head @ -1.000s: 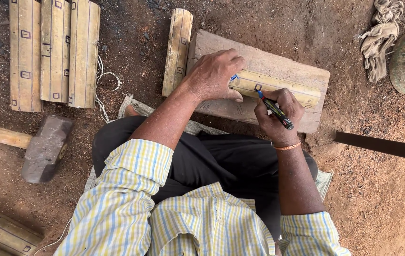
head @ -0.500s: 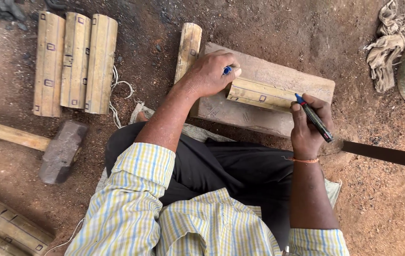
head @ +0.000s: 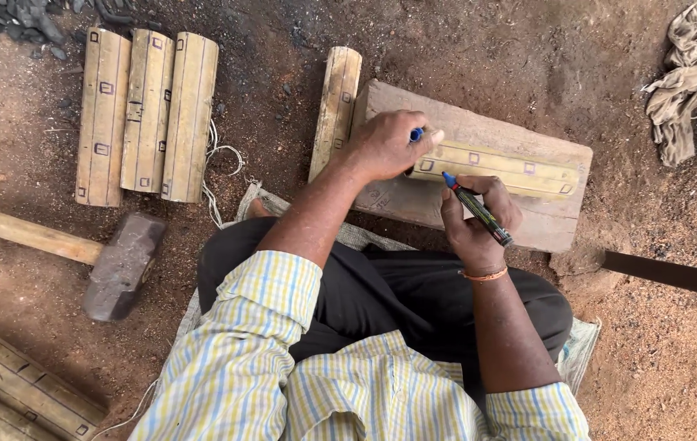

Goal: The person is using a marker to draw square patterns and lines onto several wooden or bamboo segments as part of a manufacturing process.

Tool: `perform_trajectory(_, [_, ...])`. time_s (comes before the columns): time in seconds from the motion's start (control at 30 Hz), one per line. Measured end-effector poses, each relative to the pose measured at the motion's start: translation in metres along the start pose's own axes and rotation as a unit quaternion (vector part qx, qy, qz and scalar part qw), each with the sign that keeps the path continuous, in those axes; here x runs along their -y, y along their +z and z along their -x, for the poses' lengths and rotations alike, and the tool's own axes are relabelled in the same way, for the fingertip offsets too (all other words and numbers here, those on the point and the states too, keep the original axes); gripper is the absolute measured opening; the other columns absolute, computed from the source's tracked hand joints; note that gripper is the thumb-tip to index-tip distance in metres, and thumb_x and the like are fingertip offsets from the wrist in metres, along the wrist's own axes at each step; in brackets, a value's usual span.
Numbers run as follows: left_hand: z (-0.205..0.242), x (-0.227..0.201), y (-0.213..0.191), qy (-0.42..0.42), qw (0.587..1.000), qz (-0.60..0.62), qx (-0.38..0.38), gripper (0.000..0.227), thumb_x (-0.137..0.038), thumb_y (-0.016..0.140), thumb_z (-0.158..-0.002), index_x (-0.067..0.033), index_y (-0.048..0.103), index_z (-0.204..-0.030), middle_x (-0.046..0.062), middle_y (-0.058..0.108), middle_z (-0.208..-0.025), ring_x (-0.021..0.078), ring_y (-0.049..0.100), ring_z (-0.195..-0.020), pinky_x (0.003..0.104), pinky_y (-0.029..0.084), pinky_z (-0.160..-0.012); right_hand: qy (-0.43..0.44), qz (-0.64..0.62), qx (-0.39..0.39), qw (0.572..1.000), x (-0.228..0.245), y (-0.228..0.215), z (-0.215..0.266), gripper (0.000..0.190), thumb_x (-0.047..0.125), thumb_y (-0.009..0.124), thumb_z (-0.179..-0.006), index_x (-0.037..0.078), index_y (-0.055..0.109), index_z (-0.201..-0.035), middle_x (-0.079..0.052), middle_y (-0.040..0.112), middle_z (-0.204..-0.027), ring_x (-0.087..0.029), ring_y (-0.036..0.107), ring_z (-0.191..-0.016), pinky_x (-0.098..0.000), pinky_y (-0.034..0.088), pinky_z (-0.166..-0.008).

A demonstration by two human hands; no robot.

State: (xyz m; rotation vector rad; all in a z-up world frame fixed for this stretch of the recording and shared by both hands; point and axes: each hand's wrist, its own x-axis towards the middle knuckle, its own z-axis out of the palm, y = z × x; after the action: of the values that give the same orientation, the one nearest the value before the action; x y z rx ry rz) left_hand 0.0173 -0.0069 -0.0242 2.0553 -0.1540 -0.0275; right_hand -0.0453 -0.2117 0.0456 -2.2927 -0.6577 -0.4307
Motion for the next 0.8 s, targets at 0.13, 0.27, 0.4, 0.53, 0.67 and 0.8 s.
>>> perform_trajectory(0.13, [0.002, -0.004, -0.003, -0.017, 1.000, -0.015, 0.012, 0.048, -0.053, 0.063, -0.099, -0.0062, 0.067, -0.089, 0.010, 0.067, -0.077, 0.0266, 0.070, -0.074, 0.047, 0.054, -0.069, 0.018, -0.007, -0.028, 0.999, -0.008, 0.010, 0.007, 0.020, 0.009, 0.080, -0.095, 0.005, 0.064, -0.106, -0.011, 0.074, -0.097, -0.021, 0.074, -0.088, -0.0335, 0.058, -0.082])
perform_trajectory(0.27, [0.004, -0.004, 0.010, 0.012, 1.000, 0.003, 0.000, 0.048, -0.053, 0.063, -0.099, -0.0056, 0.067, -0.090, 0.011, 0.068, -0.082, 0.0267, 0.070, -0.078, 0.046, 0.055, -0.071, 0.067, -0.074, -0.050, 0.994, -0.025, 0.009, 0.021, 0.022, 0.009, 0.079, -0.100, 0.002, 0.064, -0.113, -0.011, 0.072, -0.104, -0.019, 0.072, -0.094, -0.0321, 0.057, -0.087])
perform_trajectory(0.4, [0.009, -0.014, 0.017, 0.058, 0.997, 0.046, -0.021, 0.042, -0.049, 0.064, -0.100, -0.0070, 0.070, -0.100, 0.010, 0.071, -0.095, 0.0250, 0.072, -0.089, 0.042, 0.058, -0.077, 0.100, -0.211, -0.057, 0.971, -0.039, -0.004, 0.025, 0.022, 0.009, 0.074, -0.105, 0.000, 0.060, -0.121, -0.010, 0.071, -0.112, -0.017, 0.074, -0.104, -0.0308, 0.060, -0.096])
perform_trajectory(0.53, [0.007, -0.010, 0.011, 0.065, 0.997, 0.027, -0.009, 0.037, -0.044, 0.064, -0.101, -0.0087, 0.070, -0.111, 0.010, 0.070, -0.107, 0.0237, 0.071, -0.097, 0.041, 0.059, -0.085, 0.123, -0.239, -0.060, 0.961, -0.055, -0.017, 0.032, 0.024, 0.007, 0.074, -0.105, -0.001, 0.059, -0.123, -0.011, 0.068, -0.115, -0.017, 0.072, -0.107, -0.0313, 0.059, -0.099])
perform_trajectory(0.67, [0.011, -0.016, -0.011, 0.048, 0.998, -0.012, 0.027, 0.032, -0.041, 0.066, -0.100, -0.0176, 0.071, -0.122, 0.008, 0.066, -0.127, 0.0228, 0.067, -0.112, 0.042, 0.058, -0.098, 0.149, -0.345, -0.095, 0.922, -0.025, -0.037, 0.025, 0.025, 0.005, 0.069, -0.108, 0.000, 0.058, -0.130, -0.014, 0.070, -0.116, -0.023, 0.071, -0.110, -0.0410, 0.058, -0.105])
perform_trajectory(0.8, [0.013, -0.004, 0.000, 0.050, 0.996, -0.024, 0.073, 0.045, -0.042, 0.070, -0.098, -0.0241, 0.062, -0.139, 0.008, 0.059, -0.144, 0.0259, 0.060, -0.130, 0.044, 0.052, -0.109, 0.215, -0.613, -0.153, 0.745, 0.006, -0.109, 0.027, 0.036, 0.033, 0.063, -0.089, 0.013, 0.068, -0.118, -0.013, 0.075, -0.101, -0.023, 0.074, -0.091, -0.0444, 0.061, -0.093])
